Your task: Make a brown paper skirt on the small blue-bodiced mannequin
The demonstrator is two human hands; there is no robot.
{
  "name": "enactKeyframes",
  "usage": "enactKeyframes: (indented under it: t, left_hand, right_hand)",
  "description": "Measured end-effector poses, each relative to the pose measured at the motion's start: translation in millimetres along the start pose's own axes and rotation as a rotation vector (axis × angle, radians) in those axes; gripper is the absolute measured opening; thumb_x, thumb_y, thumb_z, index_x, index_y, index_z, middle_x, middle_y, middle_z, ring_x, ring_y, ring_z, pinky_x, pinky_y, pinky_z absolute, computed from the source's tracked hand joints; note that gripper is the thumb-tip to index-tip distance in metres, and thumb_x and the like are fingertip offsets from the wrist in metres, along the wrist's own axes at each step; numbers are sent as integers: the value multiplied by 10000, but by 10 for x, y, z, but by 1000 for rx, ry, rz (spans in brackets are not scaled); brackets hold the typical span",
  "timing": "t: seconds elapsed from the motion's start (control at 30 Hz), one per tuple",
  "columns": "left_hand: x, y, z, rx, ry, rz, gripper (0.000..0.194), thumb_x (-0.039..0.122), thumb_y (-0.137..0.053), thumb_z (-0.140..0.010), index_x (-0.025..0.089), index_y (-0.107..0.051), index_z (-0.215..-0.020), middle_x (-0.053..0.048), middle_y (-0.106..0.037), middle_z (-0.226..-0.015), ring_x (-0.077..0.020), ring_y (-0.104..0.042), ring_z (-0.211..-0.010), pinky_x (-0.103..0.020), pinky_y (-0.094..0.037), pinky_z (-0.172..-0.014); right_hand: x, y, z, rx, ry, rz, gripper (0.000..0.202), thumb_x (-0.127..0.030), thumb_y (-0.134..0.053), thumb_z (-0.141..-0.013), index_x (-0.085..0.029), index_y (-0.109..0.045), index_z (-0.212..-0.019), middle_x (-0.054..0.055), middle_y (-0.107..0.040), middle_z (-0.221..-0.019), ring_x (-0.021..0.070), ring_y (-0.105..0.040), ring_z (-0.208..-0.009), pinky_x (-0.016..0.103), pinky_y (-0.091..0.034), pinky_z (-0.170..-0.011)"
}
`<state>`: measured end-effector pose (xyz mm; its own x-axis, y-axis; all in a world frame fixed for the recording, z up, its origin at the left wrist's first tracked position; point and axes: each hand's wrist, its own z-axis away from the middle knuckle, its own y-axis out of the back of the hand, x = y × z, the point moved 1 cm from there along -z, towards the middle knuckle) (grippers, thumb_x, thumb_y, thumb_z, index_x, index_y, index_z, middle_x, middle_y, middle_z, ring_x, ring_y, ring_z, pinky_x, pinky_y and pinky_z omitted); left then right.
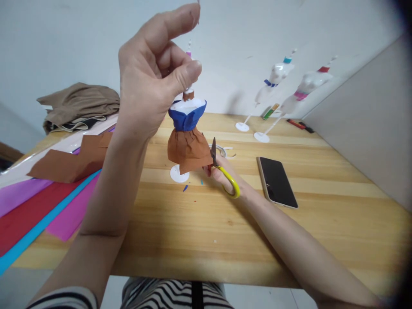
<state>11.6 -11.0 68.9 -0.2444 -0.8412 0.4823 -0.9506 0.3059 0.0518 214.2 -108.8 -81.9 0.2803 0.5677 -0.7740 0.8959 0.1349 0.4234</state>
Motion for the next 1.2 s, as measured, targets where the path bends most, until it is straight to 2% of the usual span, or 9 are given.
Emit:
enactKeyframes:
  t: [0.13, 0.27, 0.43, 0.67, 0.87, 0.97, 1.07, 1.13, 1.2]
  left_hand:
    - [78, -16, 24, 13, 26, -31, 344, 319, -833, -866, 220, -753, -1186, -9, -709, -998, -117, -673, -704, -237, -580, -550]
    - [64, -30, 16, 22, 25, 8, 335, 286, -854, -846, 211, -761, -1159, -6, -719, -963, -121, -677, -701, -230, -562, -528]
    - [56, -30, -5, 15, 7, 18, 315, 256, -853, -839, 192, -760, -1132, -6, -750, -1102, -109, -694, -709, -209, -563, -526]
    - [6, -19, -36, 20, 12, 14, 380, 253, -864, -805, 168, -751, -1157, -36, -725, -1169, -163, -733, -765, -253, -605, -567]
    - [-42, -4, -53, -64, -114, -11, 410, 286, -816, -833, 128, -737, -1203, -48, -722, -1207, -129, -724, -718, -254, -620, -566]
    - [-54, 0, -67, -33, -52, -28, 420, 266, -826, -821, 147, -731, -1212, -37, -719, -1201, -159, -753, -762, -261, -633, -575]
    - [-62, 1, -86, 8, 20, -12, 432, 154, -841, -778, 170, -737, -1196, -37, -723, -1218, -214, -782, -824, -288, -654, -572]
    - [-66, 5, -93, 0, 7, -16, 444, 130, -842, -757, 173, -740, -1187, -31, -728, -1216, -212, -785, -810, -296, -660, -565]
    - [-70, 13, -88, -43, -52, -42, 420, 189, -821, -793, 163, -730, -1202, -29, -732, -1209, -182, -780, -774, -296, -659, -570]
  right_hand:
    - [-36, -59, 7, -6, 7, -29, 590, -801, -403, -981, -245, -504, -815, 14, -507, -752, 213, -510, -765, 384, -460, -723]
    - [-94, -79, 18, -8, -7, -43, 612, -835, -395, -961, -246, -512, -847, 15, -508, -762, 205, -486, -731, 381, -432, -675]
    - [-123, -89, 29, -1, -16, -57, 605, -838, -413, -954, -246, -531, -926, 14, -500, -823, 191, -463, -702, 370, -390, -640]
    - [-191, -82, 6, 2, -19, -10, 613, -855, -416, -939, -252, -513, -894, 12, -485, -804, 194, -451, -700, 367, -373, -648]
    - [-164, -75, 34, 17, -46, 55, 642, -882, -371, -932, -252, -491, -919, 5, -457, -789, 192, -441, -697, 366, -383, -637]
    - [-181, -70, 48, 21, -46, 92, 633, -875, -358, -940, -254, -460, -879, 9, -456, -787, 194, -440, -701, 374, -387, -648]
    - [-224, -69, 50, 33, -57, 118, 646, -888, -349, -931, -254, -439, -837, 14, -467, -780, 194, -438, -689, 378, -375, -642]
    - [-248, -70, 50, 43, -68, 136, 665, -904, -333, -921, -253, -446, -842, 7, -460, -767, 190, -432, -673, 371, -364, -632]
    - [-258, -71, 52, 54, -75, 157, 673, -907, -321, -921, -250, -456, -856, -3, -450, -756, 185, -425, -665, 360, -356, -629]
